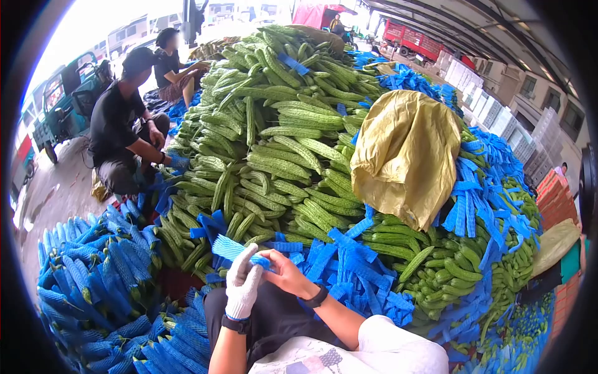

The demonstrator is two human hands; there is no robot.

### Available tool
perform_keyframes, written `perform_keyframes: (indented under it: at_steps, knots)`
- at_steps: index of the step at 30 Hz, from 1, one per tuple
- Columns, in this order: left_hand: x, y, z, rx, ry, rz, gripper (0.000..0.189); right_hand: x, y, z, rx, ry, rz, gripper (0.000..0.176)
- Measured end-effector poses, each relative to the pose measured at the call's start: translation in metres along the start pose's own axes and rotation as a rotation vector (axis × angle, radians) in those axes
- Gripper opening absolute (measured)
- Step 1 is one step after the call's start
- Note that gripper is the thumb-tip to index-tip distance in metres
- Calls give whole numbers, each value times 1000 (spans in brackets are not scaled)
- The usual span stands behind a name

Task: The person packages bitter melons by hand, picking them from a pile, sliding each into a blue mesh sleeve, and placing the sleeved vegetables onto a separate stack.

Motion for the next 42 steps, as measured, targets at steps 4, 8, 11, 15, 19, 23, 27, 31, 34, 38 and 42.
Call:
perform_keyframes:
  at_steps: [4, 8, 11, 15, 19, 23, 27, 31, 34, 38, 42]
  knots:
    - [4, 4, 0, 44, 25, 15, 43, -10, 2, 11, 27, 107, -35, 25]
    - [6, 3, -8, 26, 45, 52, 41, -10, 5, 16, -131, -54, -221, 24]
    - [9, 0, -15, -13, -151, -80, 45, -7, 5, 10, -197, -37, -121, 23]
    - [17, -3, -15, -17, -511, -240, 47, -17, 7, 7, -162, 29, 10, 23]
    - [14, -8, -7, 110, -582, -241, 41, -15, 12, 10, -239, -568, -262, 15]
    - [19, -6, 1, 242, -578, 38, 44, -19, 8, 12, -347, -730, -324, 16]
    - [30, -3, -7, 91, -304, 43, 57, -20, 5, 12, -201, -402, -239, 6]
    - [21, -6, -5, 95, -639, -76, 51, -24, 4, 11, -145, -196, -126, 11]
    - [36, -15, 10, 76, -518, -183, 45, -33, 3, 17, -219, -199, -111, 9]
    - [31, -14, 20, 22, -15, 292, 29, -28, -6, 27, -575, -629, -243, 7]
    - [41, -19, 35, -54, 54, 326, 30, -22, -14, 35, -401, -535, -359, 6]
Point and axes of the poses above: each hand's wrist, its own y-axis away from the middle knuckle, its own z-axis out of the back of the hand, x = y × z, the point moved 1 cm from there along -y, towards the middle knuckle, and after that the axes turned 1 degree about -y, right-handed, at the moved point
